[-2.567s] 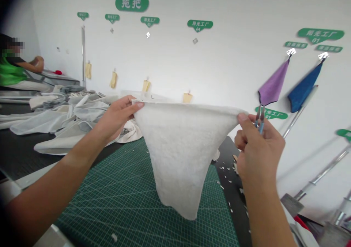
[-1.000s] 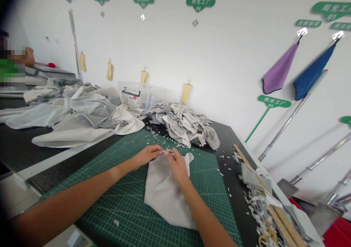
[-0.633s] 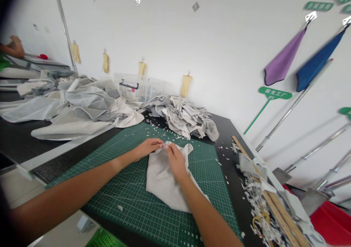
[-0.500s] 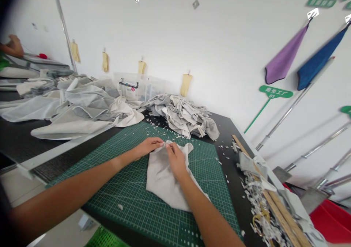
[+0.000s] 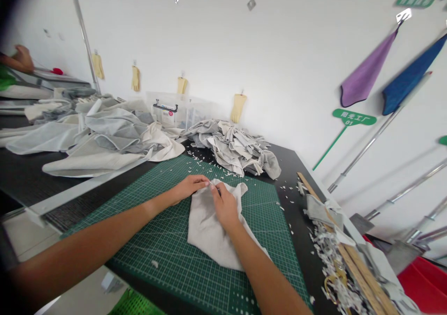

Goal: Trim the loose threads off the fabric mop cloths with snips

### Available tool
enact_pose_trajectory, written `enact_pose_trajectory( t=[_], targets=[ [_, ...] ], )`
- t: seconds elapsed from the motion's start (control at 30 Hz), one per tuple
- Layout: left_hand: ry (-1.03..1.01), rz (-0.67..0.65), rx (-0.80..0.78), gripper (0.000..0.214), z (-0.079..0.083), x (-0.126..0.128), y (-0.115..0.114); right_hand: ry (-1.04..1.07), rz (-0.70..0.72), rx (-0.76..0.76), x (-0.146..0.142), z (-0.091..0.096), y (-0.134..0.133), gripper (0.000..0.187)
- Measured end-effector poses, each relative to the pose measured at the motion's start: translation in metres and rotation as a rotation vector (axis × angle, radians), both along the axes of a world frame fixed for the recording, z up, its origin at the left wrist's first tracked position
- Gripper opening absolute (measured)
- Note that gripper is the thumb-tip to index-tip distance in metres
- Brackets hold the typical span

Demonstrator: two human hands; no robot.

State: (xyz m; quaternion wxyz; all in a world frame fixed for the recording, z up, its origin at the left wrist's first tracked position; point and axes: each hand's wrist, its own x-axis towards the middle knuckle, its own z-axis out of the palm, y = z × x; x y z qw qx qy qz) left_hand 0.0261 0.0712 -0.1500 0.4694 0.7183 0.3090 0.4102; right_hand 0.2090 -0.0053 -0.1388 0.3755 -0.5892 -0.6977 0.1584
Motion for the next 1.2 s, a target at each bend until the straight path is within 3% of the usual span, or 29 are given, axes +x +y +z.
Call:
enact_pose_trajectory(
  t=[0.43, 1.2],
  targets=[
    [0.013, -0.002, -0.007, 0.032, -0.0007, 0.0005, -0.0012, -0.053, 0.063, -0.003, 0.0011, -0.0026, -0.0008, 0.039],
    [0.028, 0.007, -0.055, 0.038, -0.0018, 0.0005, -0.0015, -0.112, 0.044, -0.007, 0.0013, -0.0039, 0.0007, 0.040]
  ],
)
